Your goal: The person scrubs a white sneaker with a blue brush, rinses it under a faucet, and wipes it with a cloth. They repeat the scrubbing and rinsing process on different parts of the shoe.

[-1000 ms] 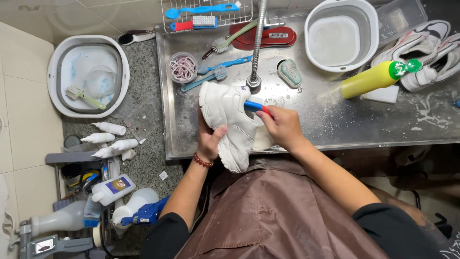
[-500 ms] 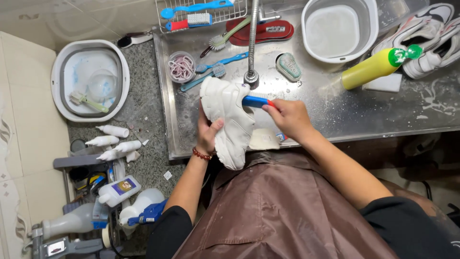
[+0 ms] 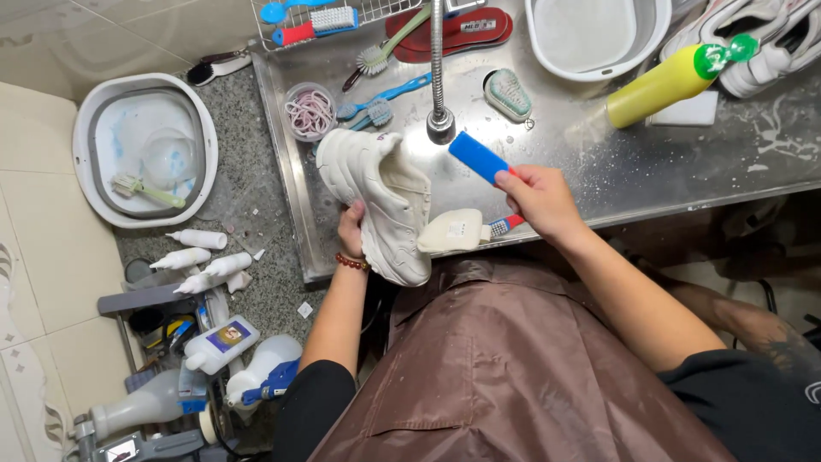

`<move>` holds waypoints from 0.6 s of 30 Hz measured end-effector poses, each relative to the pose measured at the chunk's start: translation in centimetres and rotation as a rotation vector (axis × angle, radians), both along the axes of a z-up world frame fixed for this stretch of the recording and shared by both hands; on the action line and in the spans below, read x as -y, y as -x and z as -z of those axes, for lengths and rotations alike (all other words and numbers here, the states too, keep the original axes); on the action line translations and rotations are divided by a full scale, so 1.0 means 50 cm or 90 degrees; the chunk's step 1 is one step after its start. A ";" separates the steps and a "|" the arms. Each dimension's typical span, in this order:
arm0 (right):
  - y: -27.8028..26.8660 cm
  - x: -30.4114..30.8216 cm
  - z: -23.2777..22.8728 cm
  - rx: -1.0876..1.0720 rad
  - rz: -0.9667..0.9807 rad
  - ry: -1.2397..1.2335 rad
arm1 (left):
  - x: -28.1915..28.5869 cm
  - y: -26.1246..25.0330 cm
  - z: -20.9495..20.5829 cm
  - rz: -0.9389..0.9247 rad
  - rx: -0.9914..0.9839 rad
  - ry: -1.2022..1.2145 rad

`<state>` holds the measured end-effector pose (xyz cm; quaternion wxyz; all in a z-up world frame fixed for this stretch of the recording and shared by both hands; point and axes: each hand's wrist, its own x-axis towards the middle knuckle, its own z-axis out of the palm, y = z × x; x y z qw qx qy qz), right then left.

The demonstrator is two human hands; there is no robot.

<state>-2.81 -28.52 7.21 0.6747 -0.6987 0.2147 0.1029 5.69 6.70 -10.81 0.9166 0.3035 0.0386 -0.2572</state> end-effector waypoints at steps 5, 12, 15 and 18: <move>0.034 0.023 0.029 -0.059 0.091 -0.150 | 0.080 0.015 -0.137 0.062 -0.103 0.135; 0.096 0.010 0.012 -0.007 0.115 -0.204 | 0.142 0.028 -0.205 0.116 -0.109 0.246; 0.105 0.020 0.027 0.010 0.089 -0.143 | 0.146 0.028 -0.233 0.162 -0.123 0.281; 0.102 0.023 -0.009 0.017 0.089 -0.088 | 0.156 0.014 -0.286 0.206 -0.130 0.273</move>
